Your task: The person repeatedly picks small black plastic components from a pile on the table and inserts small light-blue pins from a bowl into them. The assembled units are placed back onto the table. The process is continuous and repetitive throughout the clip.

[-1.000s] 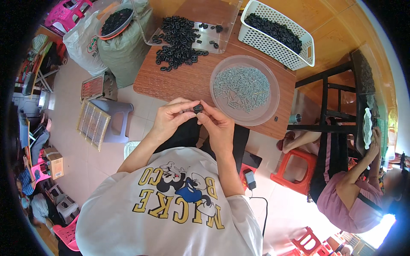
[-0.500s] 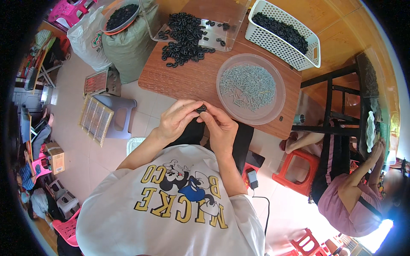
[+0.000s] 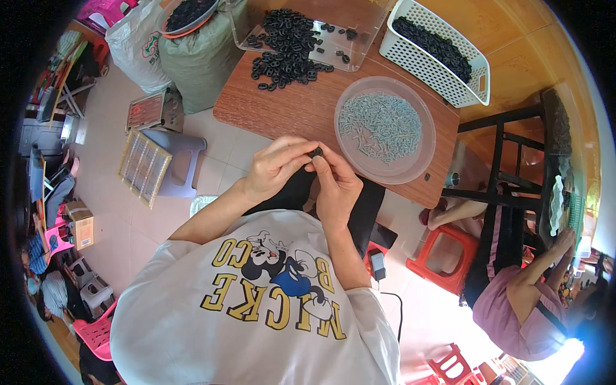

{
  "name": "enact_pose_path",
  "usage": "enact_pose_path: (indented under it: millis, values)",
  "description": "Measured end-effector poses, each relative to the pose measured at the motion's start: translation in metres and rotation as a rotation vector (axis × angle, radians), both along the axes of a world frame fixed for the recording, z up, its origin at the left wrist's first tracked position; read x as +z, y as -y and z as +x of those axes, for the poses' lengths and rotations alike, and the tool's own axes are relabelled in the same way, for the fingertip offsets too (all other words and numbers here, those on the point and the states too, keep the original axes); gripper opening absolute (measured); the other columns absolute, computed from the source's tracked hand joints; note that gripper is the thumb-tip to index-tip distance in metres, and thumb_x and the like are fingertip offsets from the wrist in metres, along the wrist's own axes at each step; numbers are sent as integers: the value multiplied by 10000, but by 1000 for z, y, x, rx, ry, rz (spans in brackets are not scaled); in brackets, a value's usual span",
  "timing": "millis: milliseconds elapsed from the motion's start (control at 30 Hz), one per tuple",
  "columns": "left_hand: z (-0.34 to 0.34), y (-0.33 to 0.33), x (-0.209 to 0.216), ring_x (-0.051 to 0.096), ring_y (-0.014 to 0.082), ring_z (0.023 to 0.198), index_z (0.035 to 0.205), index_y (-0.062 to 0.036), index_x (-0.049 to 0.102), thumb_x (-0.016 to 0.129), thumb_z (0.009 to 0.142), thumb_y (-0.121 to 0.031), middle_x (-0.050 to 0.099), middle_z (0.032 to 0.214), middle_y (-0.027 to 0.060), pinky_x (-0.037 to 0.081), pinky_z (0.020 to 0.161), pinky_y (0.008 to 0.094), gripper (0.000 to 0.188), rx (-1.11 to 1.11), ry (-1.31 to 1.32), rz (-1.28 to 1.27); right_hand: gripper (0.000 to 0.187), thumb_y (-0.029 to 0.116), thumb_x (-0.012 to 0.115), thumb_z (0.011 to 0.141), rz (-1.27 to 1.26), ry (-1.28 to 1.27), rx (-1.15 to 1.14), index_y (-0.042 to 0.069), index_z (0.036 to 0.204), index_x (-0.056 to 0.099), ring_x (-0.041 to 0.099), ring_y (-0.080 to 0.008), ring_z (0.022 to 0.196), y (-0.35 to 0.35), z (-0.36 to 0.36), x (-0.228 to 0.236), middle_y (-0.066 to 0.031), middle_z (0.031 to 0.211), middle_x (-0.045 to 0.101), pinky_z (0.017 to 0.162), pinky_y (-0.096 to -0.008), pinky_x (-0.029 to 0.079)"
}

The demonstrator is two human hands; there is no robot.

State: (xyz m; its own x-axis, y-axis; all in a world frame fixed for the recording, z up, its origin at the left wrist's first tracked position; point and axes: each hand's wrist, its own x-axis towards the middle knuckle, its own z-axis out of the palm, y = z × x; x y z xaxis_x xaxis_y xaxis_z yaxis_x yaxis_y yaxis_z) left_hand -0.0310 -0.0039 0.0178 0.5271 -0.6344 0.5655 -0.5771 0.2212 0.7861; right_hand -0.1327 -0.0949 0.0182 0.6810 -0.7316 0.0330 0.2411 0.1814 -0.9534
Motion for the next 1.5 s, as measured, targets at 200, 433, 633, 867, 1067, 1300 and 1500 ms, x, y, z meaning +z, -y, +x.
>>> enact_pose_path:
  millis: [200,433,633,867,1067,1300,1500]
  values:
    - [-2,7,3,609,123,780,1036,6,648,591,831,20,629,938,89,487,671,222,213,-32,-442,12,260,-4,621,836,-43,-140,34,-25,1094,623,582,-71,723,7,1,11,-30,808,625,649,-182,456]
    - [4,-11,-19,606,117,789,1093,22,618,555,899,-73,648,901,83,491,729,228,225,72,-795,40,242,-15,687,749,-790,-160,-222,-2,990,662,611,-103,767,48,-8,80,-66,860,668,688,-233,478]
    - [14,-30,-45,599,97,772,1067,11,639,589,880,-82,661,874,68,478,708,212,215,112,-870,144,249,-55,597,819,-1001,242,-840,-33,1065,562,617,-142,757,166,24,187,-111,888,634,693,-241,505]
    - [46,-39,-35,612,167,786,1008,-2,663,609,835,-48,649,879,99,476,711,271,188,302,-550,243,312,81,626,854,-998,-225,-528,-15,1147,575,601,-133,883,170,27,114,-94,979,649,796,-266,474]
    - [102,-1,-28,556,282,873,935,8,662,663,759,-68,596,893,117,452,761,340,191,470,268,333,110,24,619,819,-617,-285,-85,-18,905,673,643,-155,770,37,15,39,-103,830,681,710,-269,494]
    - [129,47,-29,509,283,830,860,5,659,691,703,-29,532,841,104,422,743,381,164,488,530,424,161,7,608,834,-539,-281,144,-1,987,656,651,-126,736,0,-4,10,-110,857,667,593,-208,478]
    - [129,48,-44,515,277,822,815,1,658,669,712,-9,557,839,92,420,730,382,104,398,596,409,149,8,598,843,-478,-316,132,-20,978,653,649,-127,744,2,-9,11,-109,857,671,652,-213,484]
